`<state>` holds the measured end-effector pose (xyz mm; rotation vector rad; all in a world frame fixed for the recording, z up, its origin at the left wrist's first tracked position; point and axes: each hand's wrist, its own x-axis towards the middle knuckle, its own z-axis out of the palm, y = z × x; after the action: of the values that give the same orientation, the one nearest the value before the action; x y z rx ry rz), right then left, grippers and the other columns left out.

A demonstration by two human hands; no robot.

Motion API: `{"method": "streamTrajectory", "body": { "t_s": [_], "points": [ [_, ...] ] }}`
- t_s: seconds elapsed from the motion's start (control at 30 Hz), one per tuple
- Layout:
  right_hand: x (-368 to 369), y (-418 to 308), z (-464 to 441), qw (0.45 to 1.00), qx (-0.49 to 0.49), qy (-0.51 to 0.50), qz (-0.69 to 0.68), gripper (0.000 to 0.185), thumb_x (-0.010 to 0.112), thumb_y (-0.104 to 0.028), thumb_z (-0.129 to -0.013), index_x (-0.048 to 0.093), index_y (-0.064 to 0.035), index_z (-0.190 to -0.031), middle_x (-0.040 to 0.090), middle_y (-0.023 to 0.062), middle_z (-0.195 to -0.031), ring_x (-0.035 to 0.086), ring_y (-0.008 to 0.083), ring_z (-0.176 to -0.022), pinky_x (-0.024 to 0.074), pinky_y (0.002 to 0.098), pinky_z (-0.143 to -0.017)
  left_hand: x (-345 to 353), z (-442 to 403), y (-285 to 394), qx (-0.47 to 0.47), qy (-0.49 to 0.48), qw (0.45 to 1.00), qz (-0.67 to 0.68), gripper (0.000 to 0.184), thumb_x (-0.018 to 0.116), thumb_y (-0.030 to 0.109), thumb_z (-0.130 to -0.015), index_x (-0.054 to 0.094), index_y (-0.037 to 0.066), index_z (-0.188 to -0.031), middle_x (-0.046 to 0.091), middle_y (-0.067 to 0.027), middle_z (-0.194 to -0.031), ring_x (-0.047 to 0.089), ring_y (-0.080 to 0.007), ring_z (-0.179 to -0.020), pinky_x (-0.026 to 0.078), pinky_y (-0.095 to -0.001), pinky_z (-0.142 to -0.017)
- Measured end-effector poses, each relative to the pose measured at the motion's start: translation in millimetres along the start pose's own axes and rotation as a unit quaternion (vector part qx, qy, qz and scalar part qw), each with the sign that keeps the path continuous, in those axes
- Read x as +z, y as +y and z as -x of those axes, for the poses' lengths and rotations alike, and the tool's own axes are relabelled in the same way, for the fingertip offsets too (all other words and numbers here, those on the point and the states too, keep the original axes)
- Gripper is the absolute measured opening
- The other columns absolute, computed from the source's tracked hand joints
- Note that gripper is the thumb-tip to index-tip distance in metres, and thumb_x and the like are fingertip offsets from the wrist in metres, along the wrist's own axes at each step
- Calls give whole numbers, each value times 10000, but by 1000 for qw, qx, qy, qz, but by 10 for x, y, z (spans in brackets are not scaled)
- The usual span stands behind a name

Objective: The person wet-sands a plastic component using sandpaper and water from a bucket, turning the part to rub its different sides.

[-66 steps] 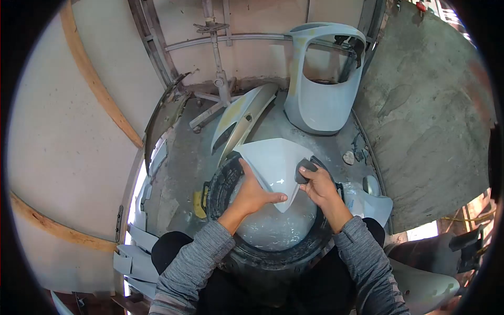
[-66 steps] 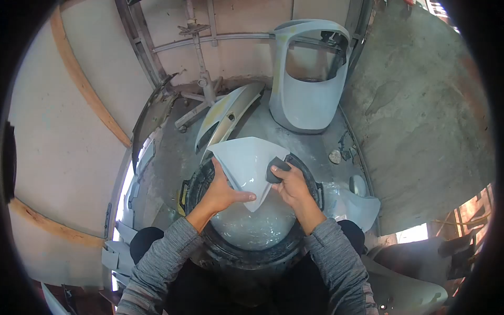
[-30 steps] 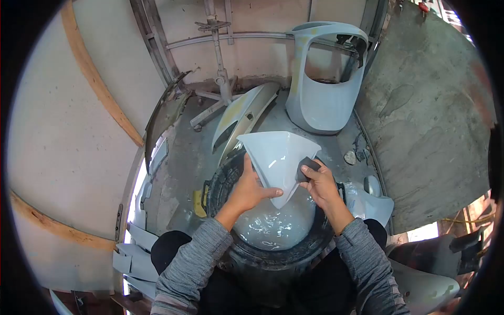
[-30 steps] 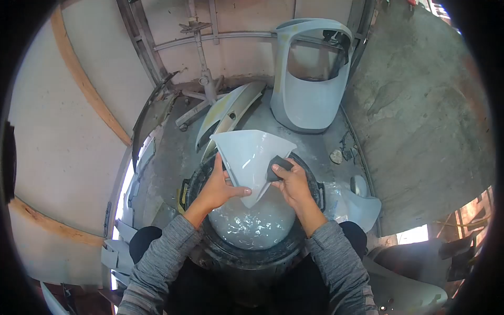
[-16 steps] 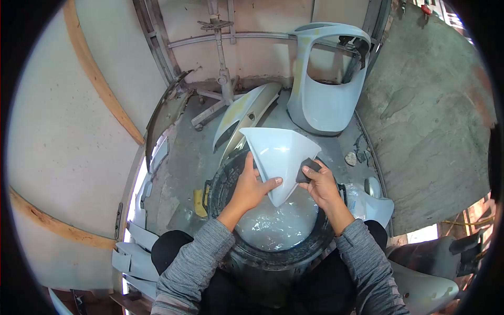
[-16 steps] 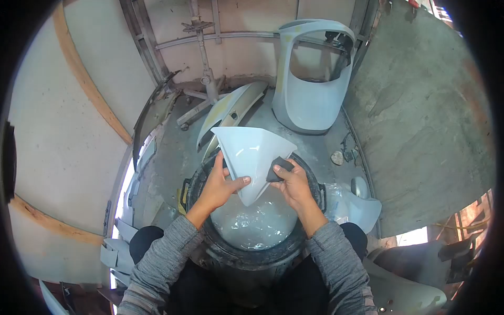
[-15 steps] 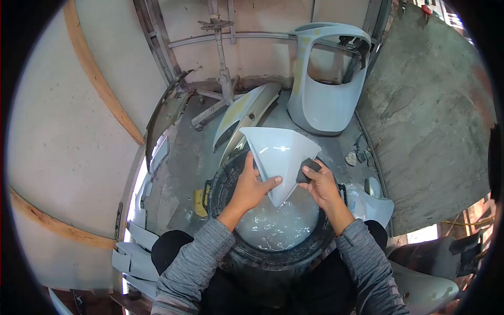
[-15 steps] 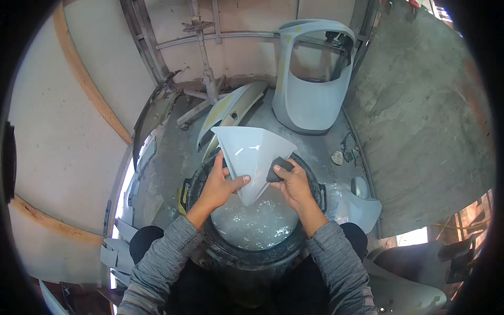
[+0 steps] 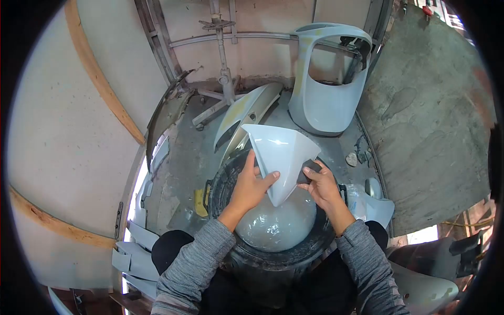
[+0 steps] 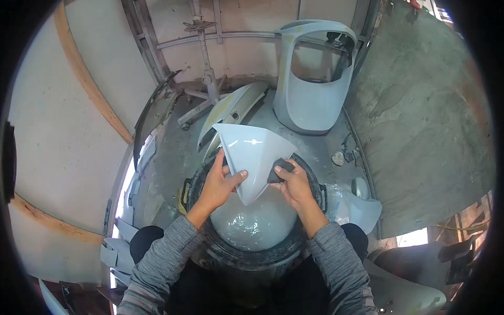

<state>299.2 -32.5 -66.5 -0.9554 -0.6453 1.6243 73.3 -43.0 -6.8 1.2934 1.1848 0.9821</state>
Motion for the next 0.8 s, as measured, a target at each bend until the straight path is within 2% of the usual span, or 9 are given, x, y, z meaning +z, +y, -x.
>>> {"method": "streamTrajectory", "body": {
  "t_s": [0.13,0.33,0.4,0.43,0.5,0.53,0.6,0.67,0.8],
  "points": [
    [20,-2,13,1000,-2,2,0,278,646,-66,-966,542,-69,-1224,667,106,-1129,689,255,-1001,569,454,-832,6,-57,-175,24,15,999,19,850,714,133,-911,196,25,-1576,726,-187,-1129,708,-202,-1004,551,-300,-770],
    [29,-4,21,1000,-13,5,3,241,660,-60,-956,568,-64,-1178,671,106,-1113,693,254,-992,582,456,-827,-18,-88,-242,-1,4,1000,8,822,701,163,-922,208,12,-1563,713,-195,-1153,709,-235,-1019,552,-320,-825],
    [36,2,23,1000,-21,6,4,230,667,-54,-950,578,-55,-1161,674,108,-1104,696,253,-987,593,459,-825,-7,-127,-349,56,8,998,10,808,737,217,-897,258,18,-1517,684,-217,-1199,698,-230,-1040,556,-310,-815],
    [59,4,31,999,-35,-1,5,209,673,-44,-940,591,-47,-1133,688,116,-1072,711,256,-951,611,472,-815,-13,-150,-394,56,8,998,10,808,737,217,-897,258,18,-1517,684,-217,-1199,698,-230,-1040,556,-310,-815],
    [79,-13,47,999,-50,-7,6,188,678,-34,-931,604,-38,-1104,702,123,-1040,727,260,-916,629,485,-806,-28,-162,-388,26,6,999,-28,854,783,287,-857,264,37,-1488,664,-219,-1213,684,-225,-1050,571,-300,-730],
    [89,-34,53,998,-54,-14,3,189,674,-15,-927,602,-29,-1101,692,130,-1055,717,263,-939,628,479,-806,-39,-142,-337,26,6,999,-28,854,783,287,-857,264,37,-1488,664,-219,-1213,684,-225,-1050,571,-300,-730],
    [86,-47,56,998,-59,-20,0,190,669,3,-924,600,-19,-1099,683,136,-1070,708,267,-963,627,473,-805,-56,-97,-206,-81,-32,996,12,931,775,333,-851,206,97,-1549,649,-143,-1155,662,-209,-1006,555,-299,-692],
    [66,-34,41,997,-70,-25,-17,155,679,10,-910,622,-34,-1047,703,133,-1025,725,268,-908,632,502,-799,-59,-123,-251,-75,-37,996,16,934,769,344,-856,196,92,-1549,645,-149,-1171,656,-217,-1028,557,-310,-709],
    [-7,-17,-2,997,-71,-35,-24,147,669,21,-910,617,-32,-1037,698,137,-1025,723,273,-920,627,511,-806,-53,-108,-212,-73,-33,997,13,931,763,353,-863,189,90,-1547,640,-157,-1187,652,-229,-1043,561,-336,-740]
  ]
}}
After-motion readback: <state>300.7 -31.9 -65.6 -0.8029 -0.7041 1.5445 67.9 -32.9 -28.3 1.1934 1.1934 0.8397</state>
